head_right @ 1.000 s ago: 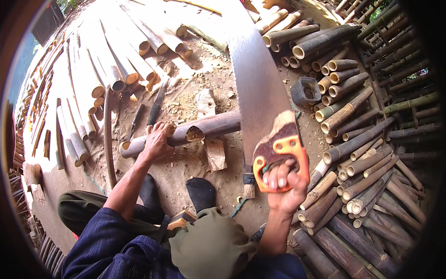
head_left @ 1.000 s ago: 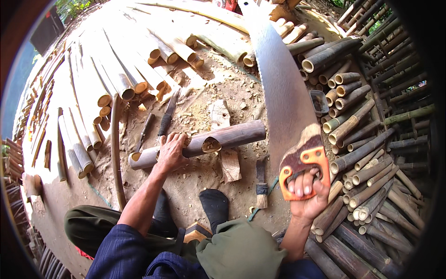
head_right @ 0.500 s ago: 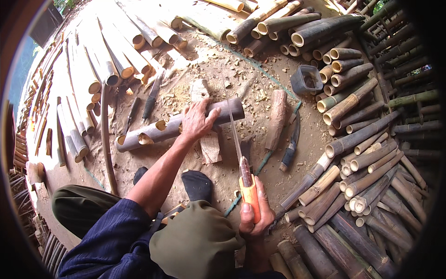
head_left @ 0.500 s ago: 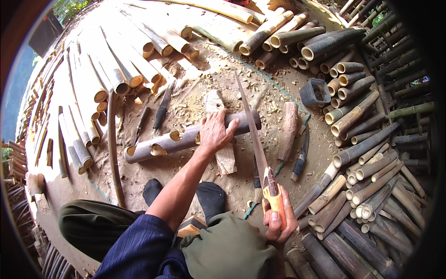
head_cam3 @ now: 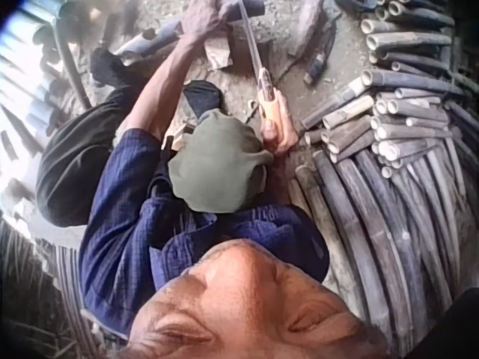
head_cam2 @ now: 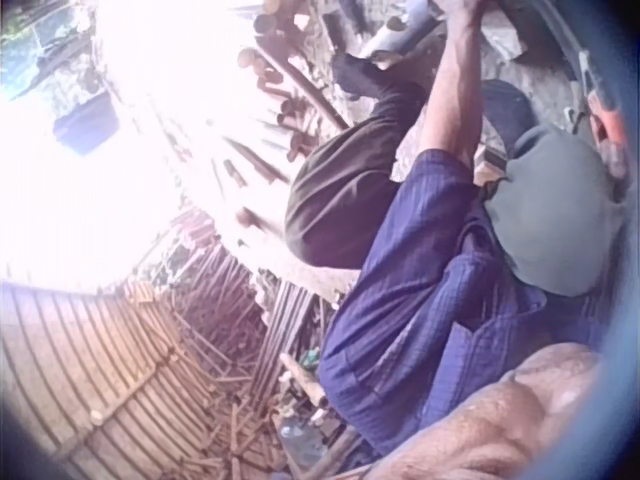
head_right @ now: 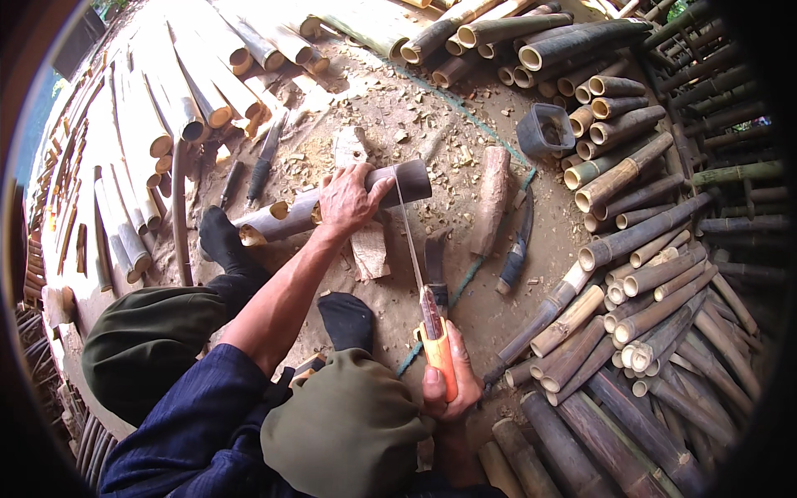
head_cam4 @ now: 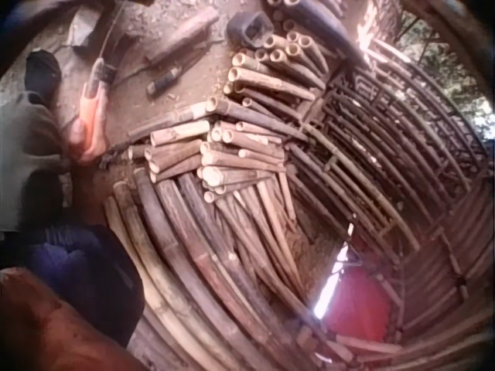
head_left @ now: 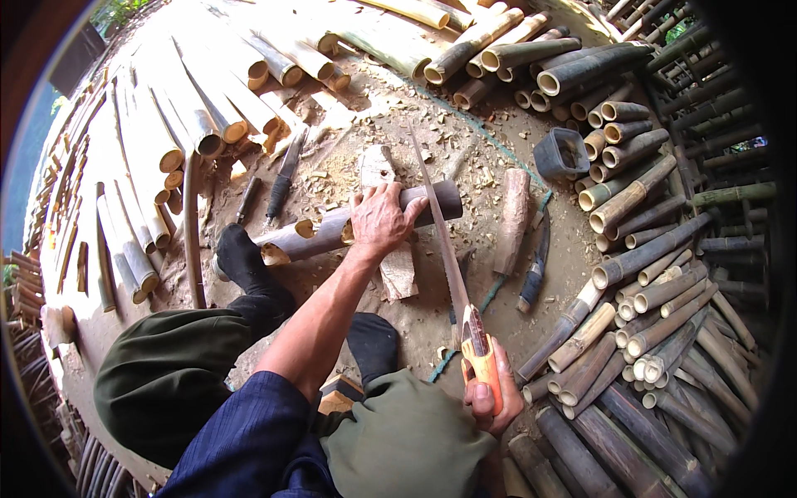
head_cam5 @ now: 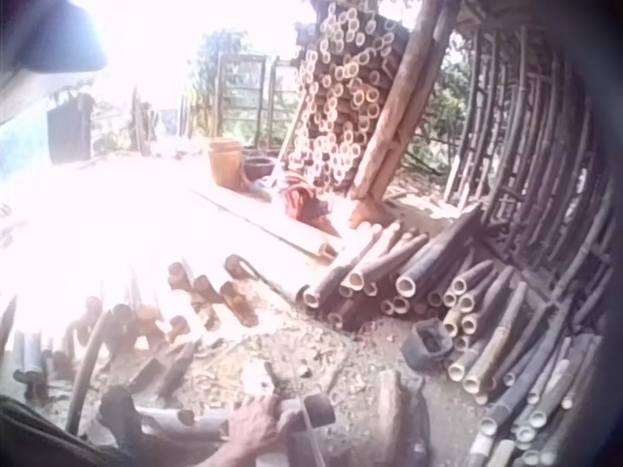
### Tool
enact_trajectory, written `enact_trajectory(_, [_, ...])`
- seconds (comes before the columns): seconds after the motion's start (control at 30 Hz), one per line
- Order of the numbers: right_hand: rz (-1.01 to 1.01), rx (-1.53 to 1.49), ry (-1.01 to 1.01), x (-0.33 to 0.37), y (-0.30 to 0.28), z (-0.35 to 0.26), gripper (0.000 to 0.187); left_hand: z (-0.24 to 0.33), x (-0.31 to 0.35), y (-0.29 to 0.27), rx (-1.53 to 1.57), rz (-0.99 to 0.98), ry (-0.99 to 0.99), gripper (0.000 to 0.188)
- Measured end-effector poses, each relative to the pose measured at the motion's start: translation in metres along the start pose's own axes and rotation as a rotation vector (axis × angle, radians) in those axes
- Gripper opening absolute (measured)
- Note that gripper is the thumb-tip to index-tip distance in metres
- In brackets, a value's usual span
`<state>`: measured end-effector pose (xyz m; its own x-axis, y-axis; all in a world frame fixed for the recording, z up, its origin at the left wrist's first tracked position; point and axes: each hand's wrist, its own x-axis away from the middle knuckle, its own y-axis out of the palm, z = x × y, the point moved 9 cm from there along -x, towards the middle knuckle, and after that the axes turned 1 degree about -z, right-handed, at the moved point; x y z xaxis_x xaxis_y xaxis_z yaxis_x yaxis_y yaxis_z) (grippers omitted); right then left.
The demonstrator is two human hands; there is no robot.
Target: The person hollows out a bamboo segment using a chisel and a wooden mallet, then uses a hand saw to cut the bamboo. The person repeatedly strikes the chisel to remove the inner pith and checks the opening.
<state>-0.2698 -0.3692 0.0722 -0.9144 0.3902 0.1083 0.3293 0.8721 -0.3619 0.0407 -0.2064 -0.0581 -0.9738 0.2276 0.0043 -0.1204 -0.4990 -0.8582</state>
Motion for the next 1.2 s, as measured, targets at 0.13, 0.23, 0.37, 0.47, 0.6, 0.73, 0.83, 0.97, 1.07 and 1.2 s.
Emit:
enact_trajectory(0.13, [0.036,-0.046,0.023,0.003,-0.002,0.0,0.07,-0.002,-0.001,0.003,-0.007,-0.03,-0.009,0.063])
enact_trajectory(0.23, [0.057,-0.033,-0.038,0.0,-0.003,-0.011,0.071,-0.003,-0.006,0.003,0.0,-0.062,-0.004,0.062])
enact_trajectory(0.37, [0.038,-0.048,-0.012,0.006,-0.004,-0.005,0.069,-0.003,-0.007,0.002,0.021,-0.111,-0.008,0.062])
enact_trajectory(0.47, [0.021,-0.008,-0.026,0.008,-0.004,-0.006,0.067,-0.004,-0.009,0.002,0.018,-0.131,-0.009,0.062])
enact_trajectory(0.6, [0.03,0.026,-0.081,0.006,-0.003,-0.018,0.066,-0.006,-0.01,0.006,0.012,-0.152,-0.018,0.061])
enact_trajectory(0.73, [0.021,0.094,-0.114,0.004,-0.001,-0.031,0.067,-0.009,-0.01,0.005,0.032,-0.135,-0.016,0.061])
enact_trajectory(0.83, [-0.002,0.041,-0.075,0.003,0.003,-0.026,0.065,-0.008,-0.01,0.005,0.018,-0.157,-0.023,0.061])
enact_trajectory(0.97, [0.02,0.077,-0.129,-0.046,0.029,-0.02,0.062,-0.004,-0.01,0.006,0.05,-0.131,0.007,0.06])
enact_trajectory(1.07, [0.038,0.048,-0.142,-0.063,0.04,-0.02,0.061,-0.008,-0.011,0.008,0.015,-0.175,-0.017,0.061])
enact_trajectory(1.2, [0.005,0.032,-0.061,-0.019,0.019,-0.019,0.062,-0.012,-0.009,0.007,0.025,-0.154,-0.016,0.062])
